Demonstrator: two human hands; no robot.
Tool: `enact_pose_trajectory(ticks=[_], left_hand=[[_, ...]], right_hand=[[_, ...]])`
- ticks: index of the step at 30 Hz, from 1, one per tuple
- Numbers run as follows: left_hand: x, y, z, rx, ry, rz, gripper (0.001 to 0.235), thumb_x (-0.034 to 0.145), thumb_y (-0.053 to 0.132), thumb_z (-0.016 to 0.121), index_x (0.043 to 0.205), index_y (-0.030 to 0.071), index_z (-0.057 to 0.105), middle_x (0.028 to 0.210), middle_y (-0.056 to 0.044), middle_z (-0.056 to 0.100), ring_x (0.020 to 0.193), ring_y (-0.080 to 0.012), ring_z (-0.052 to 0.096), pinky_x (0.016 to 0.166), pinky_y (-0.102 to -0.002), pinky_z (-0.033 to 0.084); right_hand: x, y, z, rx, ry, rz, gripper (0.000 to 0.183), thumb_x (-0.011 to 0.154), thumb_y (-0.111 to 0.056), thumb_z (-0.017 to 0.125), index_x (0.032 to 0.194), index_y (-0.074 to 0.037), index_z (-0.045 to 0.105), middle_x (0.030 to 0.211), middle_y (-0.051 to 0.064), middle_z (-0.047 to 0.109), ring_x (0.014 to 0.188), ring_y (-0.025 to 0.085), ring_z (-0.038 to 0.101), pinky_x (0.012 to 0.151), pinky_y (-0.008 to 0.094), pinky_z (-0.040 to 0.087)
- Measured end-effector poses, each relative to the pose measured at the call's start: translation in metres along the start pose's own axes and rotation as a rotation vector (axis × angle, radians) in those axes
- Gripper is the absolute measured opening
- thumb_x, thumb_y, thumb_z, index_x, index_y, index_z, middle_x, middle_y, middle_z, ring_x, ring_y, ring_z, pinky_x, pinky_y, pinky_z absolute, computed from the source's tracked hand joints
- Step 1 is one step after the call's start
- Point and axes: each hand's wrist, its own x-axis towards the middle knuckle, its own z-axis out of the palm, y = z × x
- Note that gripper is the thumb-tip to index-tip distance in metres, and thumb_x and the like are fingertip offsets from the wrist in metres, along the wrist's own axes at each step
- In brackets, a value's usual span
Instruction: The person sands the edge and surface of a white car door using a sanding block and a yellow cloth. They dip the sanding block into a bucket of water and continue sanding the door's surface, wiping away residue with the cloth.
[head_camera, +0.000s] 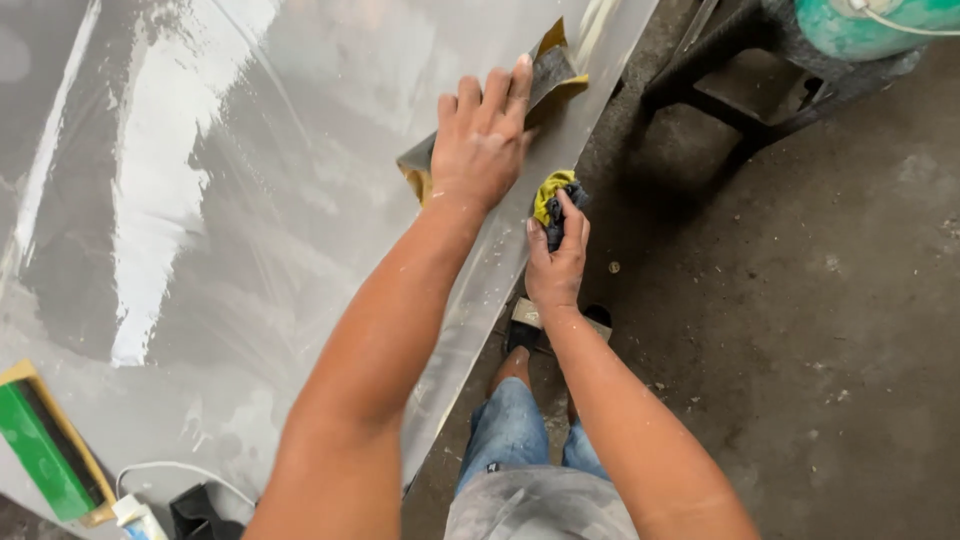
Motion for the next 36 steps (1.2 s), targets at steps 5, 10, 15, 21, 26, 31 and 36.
enact_pose_trajectory(ticks=[5,10,15,21,26,31,36], left_hand=[[-0.166,-0.01,-0.08,0.061,-0.144,0.18,0.077,0.083,0.024,0.07,0.154,0.007,0.045,0.124,-0.009,0.058,0.104,-0.0276,0.058,0.085,-0.041,0.047],[-0.269,-0.031,-0.094,-0.081,-0.331,0.285,0.07,0.076,0.022,0.066,0.144,0.01,0.054,0.121,-0.007,0.059,0.1,-0.0258,0.059,0.08,-0.04,0.048],[-0.128,-0.016,-0.047,0.085,-0.122,0.297,0.073,0.082,0.027,0.066,0.151,0.008,0.049,0.124,-0.007,0.059,0.103,-0.0259,0.059,0.081,-0.041,0.047],[0.015,-0.008,-0.002,-0.016,-0.059,0.088,0.08,0.086,0.034,0.076,0.153,0.007,0.041,0.122,-0.009,0.054,0.107,-0.0309,0.053,0.089,-0.046,0.044],[-0.121,-0.015,-0.058,0.02,-0.182,0.19,0.081,0.084,0.027,0.073,0.156,0.008,0.042,0.122,-0.01,0.057,0.102,-0.0292,0.057,0.085,-0.044,0.046],[-0.283,-0.045,-0.102,-0.084,-0.392,0.311,0.074,0.076,0.019,0.065,0.148,0.008,0.05,0.124,-0.008,0.059,0.1,-0.0262,0.059,0.083,-0.04,0.048],[-0.211,-0.044,-0.076,-0.063,-0.25,0.239,0.076,0.079,0.031,0.076,0.148,0.01,0.051,0.124,-0.006,0.059,0.102,-0.0273,0.059,0.083,-0.042,0.047]], right_hand=[[0.003,-0.001,-0.001,-0.04,-0.008,-0.021,0.05,0.1,-0.019,0.071,0.145,-0.009,0.052,0.134,0.018,0.056,0.122,0.036,0.059,0.106,0.041,0.047],[0.008,0.001,-0.003,-0.004,0.01,-0.037,0.049,0.1,-0.018,0.07,0.144,-0.01,0.051,0.133,0.019,0.055,0.121,0.035,0.059,0.106,0.041,0.048],[0.005,-0.001,-0.002,-0.028,-0.008,0.02,0.049,0.099,-0.017,0.069,0.145,-0.01,0.052,0.131,0.018,0.056,0.119,0.035,0.059,0.105,0.041,0.047],[0.004,-0.002,-0.001,0.039,-0.023,-0.035,0.047,0.102,-0.015,0.069,0.145,-0.01,0.052,0.13,0.016,0.056,0.12,0.033,0.059,0.108,0.039,0.046],[0.004,-0.002,-0.002,0.015,-0.006,-0.015,0.051,0.098,-0.012,0.066,0.147,-0.01,0.052,0.134,0.016,0.057,0.124,0.033,0.058,0.109,0.04,0.046],[0.003,-0.003,0.001,0.016,-0.034,0.043,0.049,0.101,-0.016,0.07,0.146,-0.009,0.051,0.132,0.016,0.056,0.121,0.032,0.059,0.105,0.04,0.047],[0.005,0.004,0.005,0.013,0.018,-0.008,0.048,0.102,-0.018,0.069,0.146,-0.009,0.052,0.133,0.017,0.056,0.12,0.032,0.06,0.106,0.04,0.049]])
